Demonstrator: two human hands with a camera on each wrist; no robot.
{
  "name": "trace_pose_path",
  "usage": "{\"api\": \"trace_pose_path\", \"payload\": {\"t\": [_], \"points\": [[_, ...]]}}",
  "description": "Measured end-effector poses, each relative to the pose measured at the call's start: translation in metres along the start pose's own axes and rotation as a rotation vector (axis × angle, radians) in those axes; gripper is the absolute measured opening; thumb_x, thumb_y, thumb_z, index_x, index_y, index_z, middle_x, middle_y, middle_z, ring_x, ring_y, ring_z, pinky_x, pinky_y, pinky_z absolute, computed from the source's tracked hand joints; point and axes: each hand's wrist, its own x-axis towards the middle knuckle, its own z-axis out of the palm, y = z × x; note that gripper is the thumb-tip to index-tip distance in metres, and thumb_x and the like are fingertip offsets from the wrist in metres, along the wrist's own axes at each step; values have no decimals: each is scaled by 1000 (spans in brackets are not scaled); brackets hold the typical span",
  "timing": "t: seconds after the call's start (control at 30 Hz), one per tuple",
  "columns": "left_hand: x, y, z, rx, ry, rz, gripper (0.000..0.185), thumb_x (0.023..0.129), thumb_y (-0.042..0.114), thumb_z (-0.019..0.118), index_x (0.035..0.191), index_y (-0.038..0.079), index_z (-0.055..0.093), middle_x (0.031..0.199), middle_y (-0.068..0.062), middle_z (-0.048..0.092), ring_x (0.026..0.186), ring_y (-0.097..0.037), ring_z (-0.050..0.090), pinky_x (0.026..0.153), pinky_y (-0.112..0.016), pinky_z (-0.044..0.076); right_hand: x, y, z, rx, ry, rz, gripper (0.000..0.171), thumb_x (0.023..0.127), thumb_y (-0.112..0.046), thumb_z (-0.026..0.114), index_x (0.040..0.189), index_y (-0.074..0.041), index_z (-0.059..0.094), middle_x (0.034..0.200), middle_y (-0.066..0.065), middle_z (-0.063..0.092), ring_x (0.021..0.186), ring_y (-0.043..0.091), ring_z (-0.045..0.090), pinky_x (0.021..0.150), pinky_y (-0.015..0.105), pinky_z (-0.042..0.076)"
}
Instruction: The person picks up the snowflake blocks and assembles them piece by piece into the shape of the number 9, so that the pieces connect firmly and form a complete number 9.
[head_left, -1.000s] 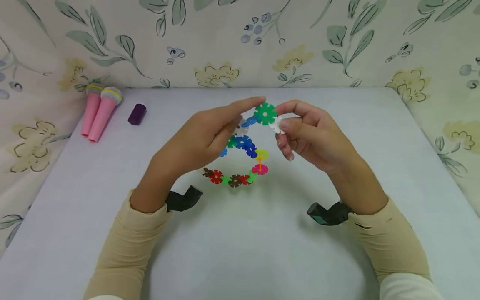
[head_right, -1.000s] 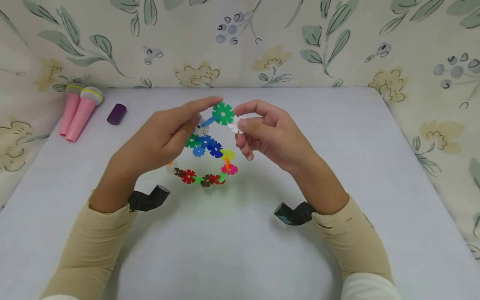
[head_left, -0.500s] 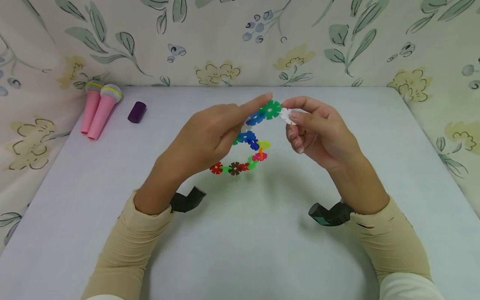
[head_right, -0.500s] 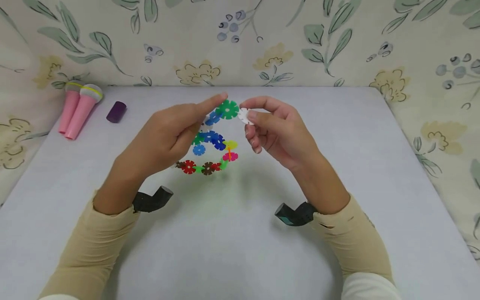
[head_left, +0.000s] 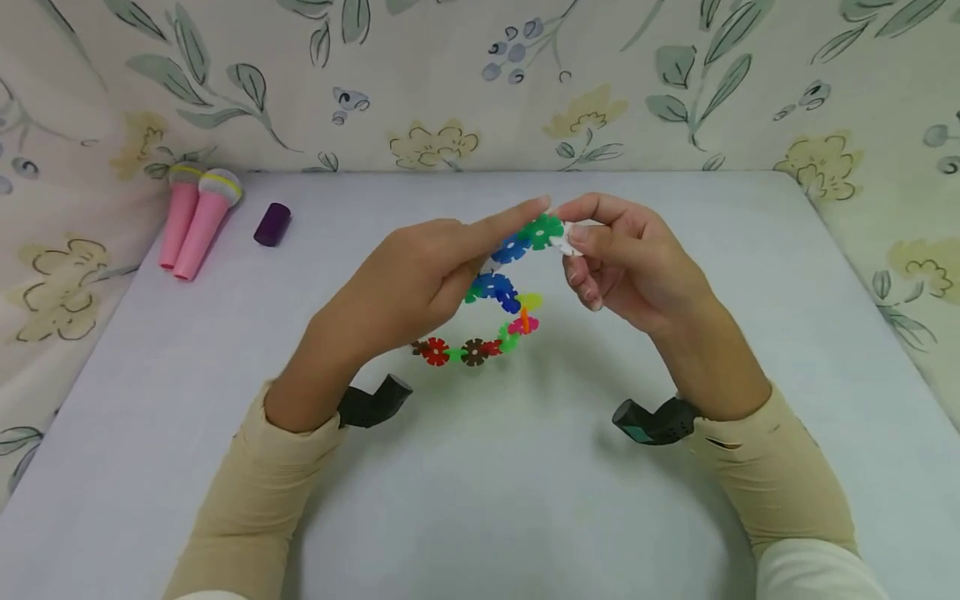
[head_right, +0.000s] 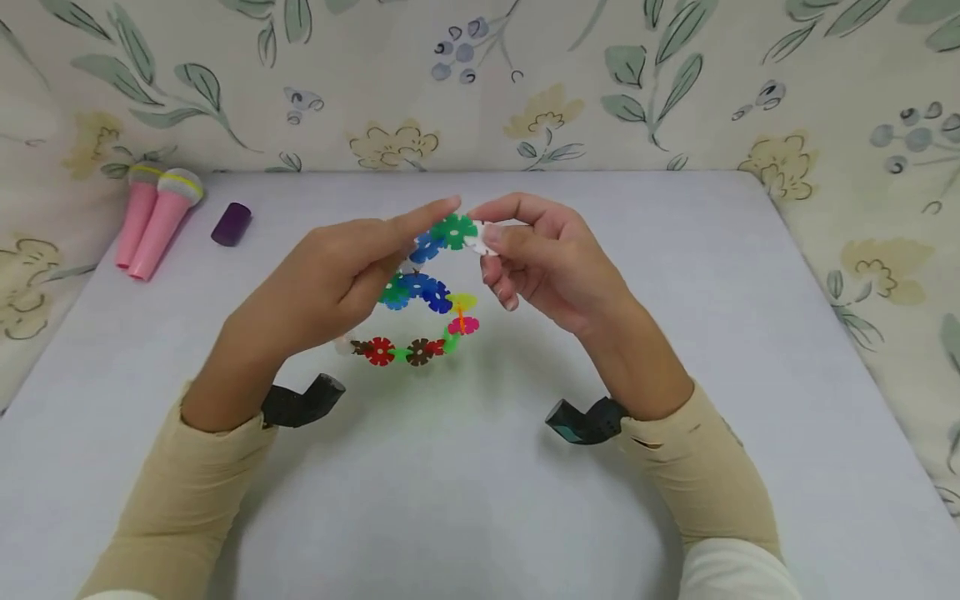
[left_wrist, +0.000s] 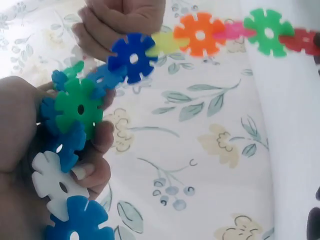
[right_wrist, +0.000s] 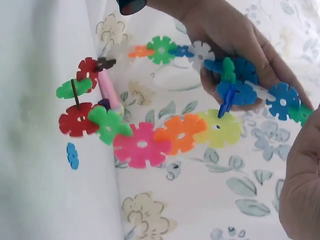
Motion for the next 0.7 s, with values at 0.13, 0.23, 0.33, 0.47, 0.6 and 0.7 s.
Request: {"api": "trace_pose_path", "payload": {"t": [0.13, 0.23, 0.33, 0.47, 0.6, 0.7], "points": [[-2, 1, -3, -63, -34, -36, 55, 103, 5, 42, 155, 24, 41, 71, 2, 46, 66, -13, 43, 60, -30, 38, -1, -3, 4, -26, -37, -15, 21, 101, -1, 46, 110, -5, 65, 71, 8, 65, 58, 16, 60, 54, 23, 52], [-2, 1, -3, -49, -53, -39, 56, 103, 5, 42, 156, 24, 39, 71, 3, 47, 66, -14, 42, 60, -30, 39, -2, -2, 8, -31, 17, -18, 21, 101, -1, 46, 110, -5, 64, 71, 8, 65, 59, 16, 61, 55, 22, 52], [-2, 0, -4, -17, -54, -48, 57, 102, 4, 42, 156, 23, 38, 67, 2, 43, 62, -14, 39, 58, -30, 36, -2, 2, 11, -20, 65, -22, 17, 101, -2, 50, 112, -3, 63, 73, 9, 67, 61, 16, 65, 56, 21, 53], [-4, -4, -9, -95, -64, -66, 57, 103, 4, 41, 156, 25, 39, 67, 1, 39, 55, -12, 35, 56, -30, 34, -2, 5, 9, -74, 24, -57, 21, 100, -14, 63, 117, -2, 60, 76, 10, 69, 64, 18, 67, 58, 24, 55], [-6, -12, -18, -232, -44, -74, 48, 106, 9, 43, 154, 19, 43, 65, 0, 34, 48, -13, 30, 53, -31, 32, 4, 11, 0, -155, -13, -121, 40, 95, -34, 70, 118, -3, 58, 73, 10, 63, 61, 21, 58, 54, 27, 52], [-8, -18, -22, -280, -16, -82, 40, 107, 11, 43, 146, 9, 49, 68, -1, 41, 53, -13, 38, 59, -30, 37, 16, 21, -11, -213, 91, -88, 36, 98, -30, 68, 115, -1, 57, 73, 12, 59, 59, 23, 52, 52, 27, 49]]}}
